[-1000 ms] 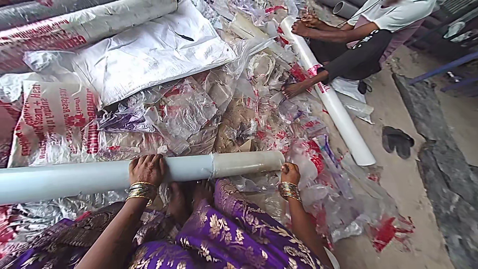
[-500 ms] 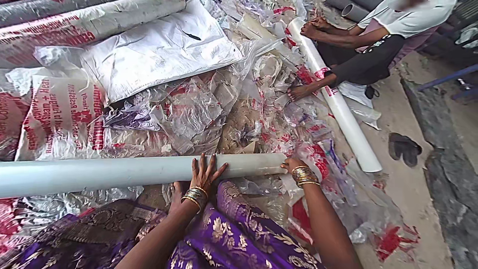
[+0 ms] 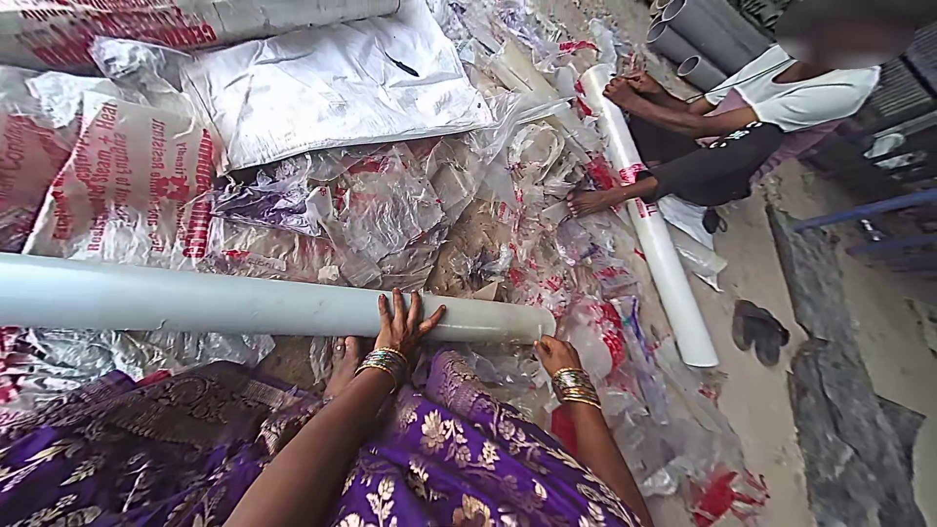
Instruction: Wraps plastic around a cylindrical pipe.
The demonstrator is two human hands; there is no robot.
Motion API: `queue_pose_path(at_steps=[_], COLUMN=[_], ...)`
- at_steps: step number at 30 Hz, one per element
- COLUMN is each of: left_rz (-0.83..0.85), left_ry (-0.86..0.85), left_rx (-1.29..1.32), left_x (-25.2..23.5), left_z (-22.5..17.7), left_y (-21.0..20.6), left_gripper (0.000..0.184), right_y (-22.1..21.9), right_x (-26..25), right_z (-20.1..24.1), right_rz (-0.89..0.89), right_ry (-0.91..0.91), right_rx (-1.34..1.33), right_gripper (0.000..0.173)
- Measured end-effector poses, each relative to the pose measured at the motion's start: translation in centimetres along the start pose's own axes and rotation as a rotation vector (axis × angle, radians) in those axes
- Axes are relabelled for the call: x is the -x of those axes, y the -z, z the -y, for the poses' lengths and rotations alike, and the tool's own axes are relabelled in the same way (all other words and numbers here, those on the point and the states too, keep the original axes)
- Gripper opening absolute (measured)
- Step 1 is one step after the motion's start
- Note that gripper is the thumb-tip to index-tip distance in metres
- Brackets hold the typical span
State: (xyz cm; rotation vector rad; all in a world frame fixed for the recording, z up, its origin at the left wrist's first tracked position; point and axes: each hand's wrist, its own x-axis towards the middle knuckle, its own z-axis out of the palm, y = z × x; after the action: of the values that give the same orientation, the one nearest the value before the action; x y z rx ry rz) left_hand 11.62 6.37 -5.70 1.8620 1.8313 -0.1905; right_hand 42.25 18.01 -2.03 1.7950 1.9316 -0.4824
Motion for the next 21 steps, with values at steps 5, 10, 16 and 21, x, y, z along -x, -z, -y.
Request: queue_pose_path(at_steps=[5,10,16,21], left_rz=[0.072,0.036,0.046,0.025], left_ry=[0.046,0.086,0.084,0.067], left_rx=[0.003,0.003,0.002,0.019], left_x=[0.2,-0.2,-0.3,-0.4], left_z=[-0.6,-0.9,-0.8,-0.6], left_y=[1.0,0.8,0.7,0.3], left_gripper=[0.084,0.083,0.084,0.082], right_y=[-0.6,1.1,4.9,4.7], right_x=[1.7,1.7,0.0,-3.4], right_z=[1.2,0.6,0.5,3.5], right_rz=[-0.007,-0.012,-0.025,0.166], right_ry=[-0.086,-0.190,-0.243,-0.146], right_rx=[-0.002,-0.096,-0.074,0.240], right_gripper=[0.032,0.037,0.061,0.064])
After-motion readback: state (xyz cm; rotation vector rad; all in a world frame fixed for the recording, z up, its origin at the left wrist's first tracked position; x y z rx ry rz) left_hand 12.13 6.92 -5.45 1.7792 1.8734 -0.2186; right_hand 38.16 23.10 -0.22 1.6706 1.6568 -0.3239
